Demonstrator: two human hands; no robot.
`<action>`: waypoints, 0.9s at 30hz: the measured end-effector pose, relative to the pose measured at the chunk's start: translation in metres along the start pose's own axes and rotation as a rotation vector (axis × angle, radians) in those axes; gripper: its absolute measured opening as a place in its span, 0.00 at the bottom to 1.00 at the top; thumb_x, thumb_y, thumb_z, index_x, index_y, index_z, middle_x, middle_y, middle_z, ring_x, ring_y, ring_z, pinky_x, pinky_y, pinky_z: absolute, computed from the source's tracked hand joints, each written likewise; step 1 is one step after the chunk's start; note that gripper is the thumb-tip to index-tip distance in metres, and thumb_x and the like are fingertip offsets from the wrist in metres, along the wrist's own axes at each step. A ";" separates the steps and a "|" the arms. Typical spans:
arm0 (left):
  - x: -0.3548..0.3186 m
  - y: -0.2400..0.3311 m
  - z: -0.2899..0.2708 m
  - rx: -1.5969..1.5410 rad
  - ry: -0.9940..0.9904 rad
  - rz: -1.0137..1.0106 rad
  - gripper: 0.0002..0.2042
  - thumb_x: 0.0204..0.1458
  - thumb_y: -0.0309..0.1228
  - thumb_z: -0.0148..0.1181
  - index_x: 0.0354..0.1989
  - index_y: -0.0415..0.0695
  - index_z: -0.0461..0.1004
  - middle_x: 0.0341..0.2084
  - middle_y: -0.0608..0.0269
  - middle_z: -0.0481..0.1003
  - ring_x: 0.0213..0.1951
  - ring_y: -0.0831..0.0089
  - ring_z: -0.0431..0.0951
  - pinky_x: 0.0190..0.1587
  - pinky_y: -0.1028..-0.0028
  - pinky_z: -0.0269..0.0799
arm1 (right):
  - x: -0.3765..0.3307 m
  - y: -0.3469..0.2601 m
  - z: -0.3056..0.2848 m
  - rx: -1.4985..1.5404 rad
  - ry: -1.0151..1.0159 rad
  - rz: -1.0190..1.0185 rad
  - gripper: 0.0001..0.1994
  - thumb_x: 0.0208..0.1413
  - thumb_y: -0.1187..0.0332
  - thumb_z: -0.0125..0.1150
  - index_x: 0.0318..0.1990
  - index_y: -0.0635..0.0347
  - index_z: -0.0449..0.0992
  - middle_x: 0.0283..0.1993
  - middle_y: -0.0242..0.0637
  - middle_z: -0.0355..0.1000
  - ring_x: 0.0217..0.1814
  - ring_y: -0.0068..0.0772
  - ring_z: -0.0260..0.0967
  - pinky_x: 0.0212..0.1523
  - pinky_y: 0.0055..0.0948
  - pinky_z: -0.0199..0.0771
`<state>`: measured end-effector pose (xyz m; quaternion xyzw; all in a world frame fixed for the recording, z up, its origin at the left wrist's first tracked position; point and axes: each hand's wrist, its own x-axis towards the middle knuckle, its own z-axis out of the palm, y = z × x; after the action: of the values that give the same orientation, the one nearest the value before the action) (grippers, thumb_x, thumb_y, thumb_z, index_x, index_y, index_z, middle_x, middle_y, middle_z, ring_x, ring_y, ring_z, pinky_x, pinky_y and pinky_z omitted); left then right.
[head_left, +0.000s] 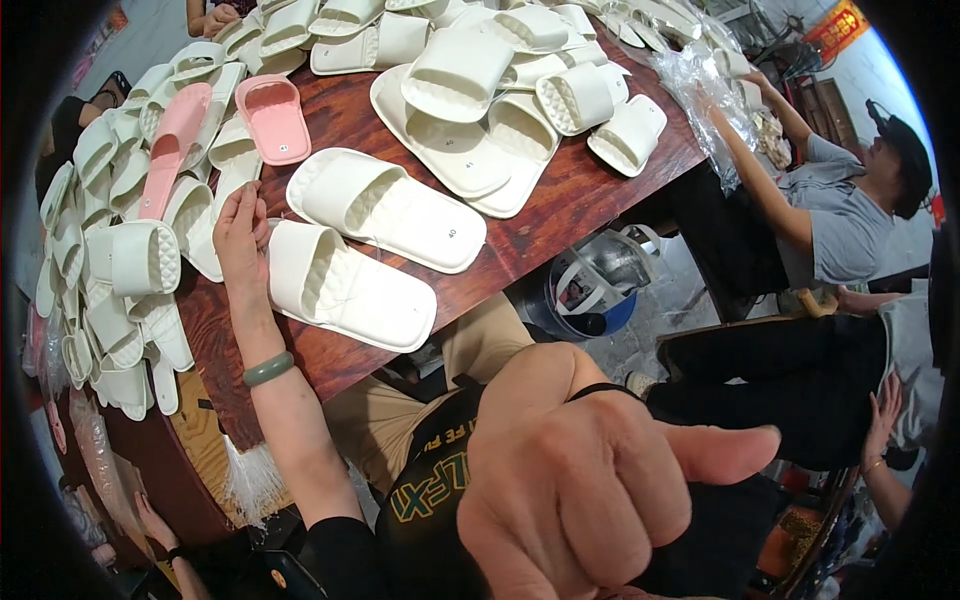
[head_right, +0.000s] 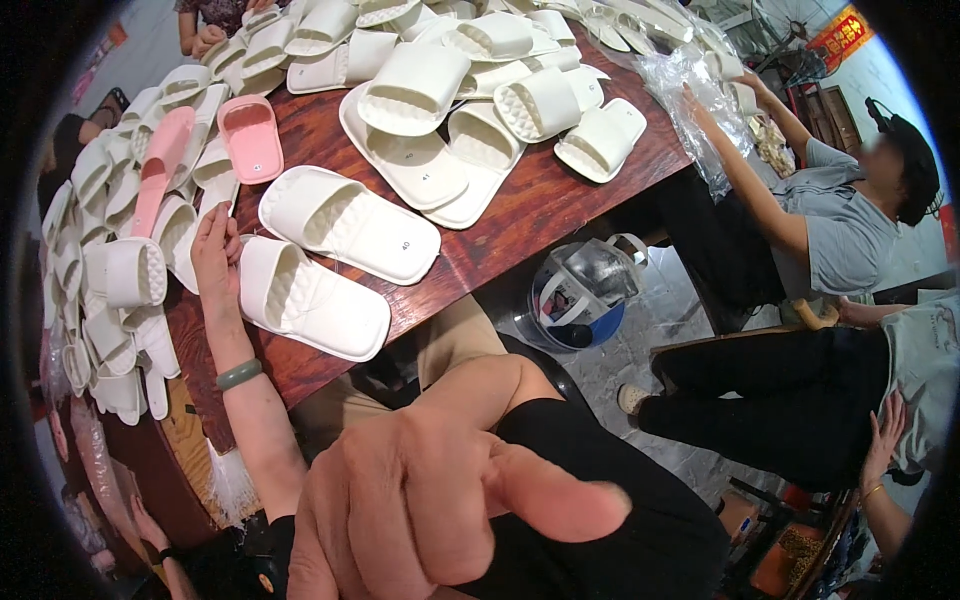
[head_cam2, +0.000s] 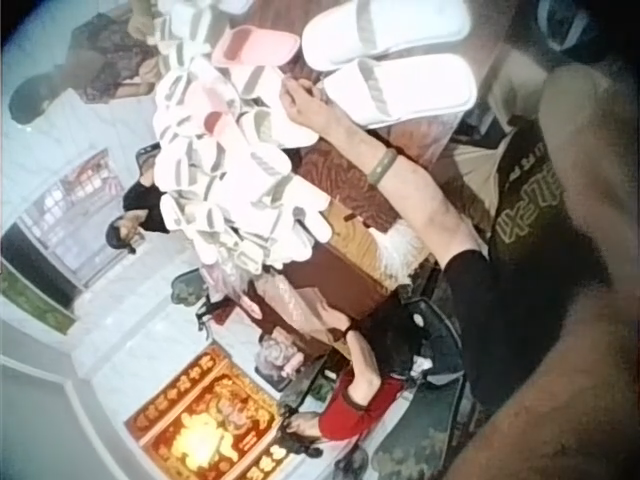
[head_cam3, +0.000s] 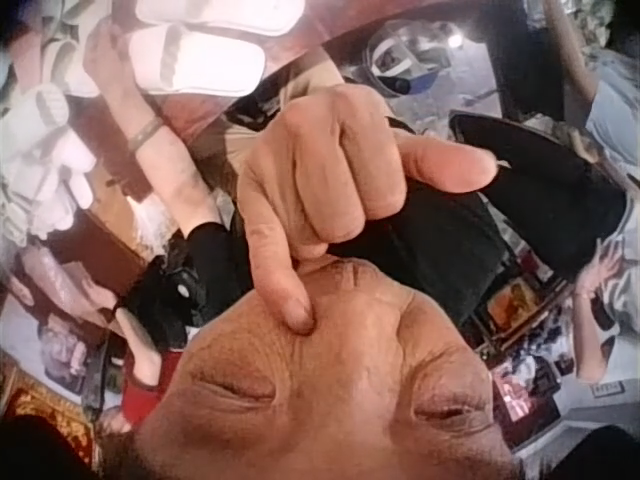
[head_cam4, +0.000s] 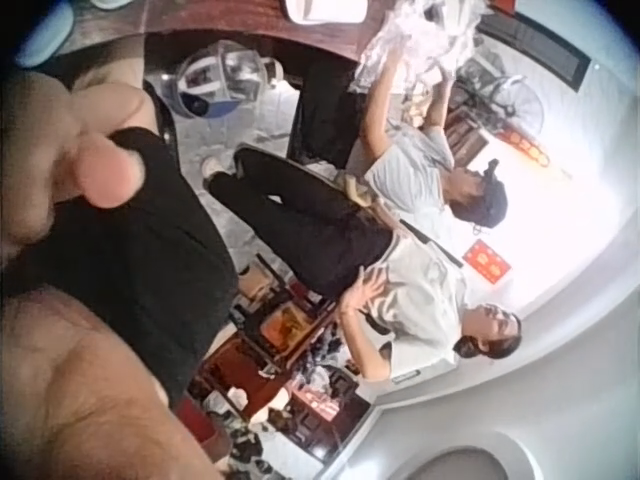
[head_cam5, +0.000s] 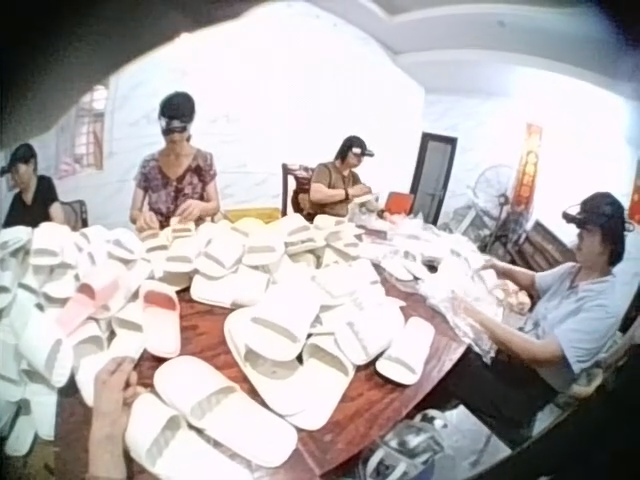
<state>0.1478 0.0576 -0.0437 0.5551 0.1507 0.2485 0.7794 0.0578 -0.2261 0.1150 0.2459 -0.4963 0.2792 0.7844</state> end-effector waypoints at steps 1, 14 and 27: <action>0.000 -0.002 -0.003 0.008 0.008 -0.001 0.11 0.55 0.32 0.56 0.42 0.37 0.71 0.19 0.73 0.66 0.13 0.90 0.54 0.14 0.88 0.44 | -0.001 0.000 -0.002 -0.009 -0.009 0.012 0.31 0.59 0.45 0.43 0.08 0.53 0.53 0.11 0.28 0.44 0.09 0.27 0.49 0.43 0.49 0.67; 0.006 0.000 0.006 -0.005 0.007 -0.013 0.11 0.54 0.32 0.58 0.40 0.39 0.72 0.19 0.73 0.67 0.13 0.90 0.54 0.15 0.88 0.44 | 0.007 -0.011 -0.017 -0.126 -0.186 0.138 0.30 0.62 0.46 0.37 0.11 0.54 0.51 0.16 0.28 0.44 0.11 0.28 0.50 0.30 0.36 0.67; -0.016 0.036 -0.012 -0.120 0.068 0.091 0.10 0.54 0.30 0.56 0.42 0.39 0.71 0.17 0.74 0.63 0.14 0.88 0.55 0.16 0.86 0.47 | -0.085 -0.064 -0.031 -0.845 0.447 0.371 0.31 0.60 0.49 0.45 0.08 0.57 0.54 0.09 0.30 0.53 0.10 0.32 0.50 0.17 0.32 0.57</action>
<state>0.1208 0.0675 -0.0142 0.5050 0.1365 0.3110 0.7935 0.0917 -0.2687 0.0181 -0.2508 -0.4212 0.2345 0.8395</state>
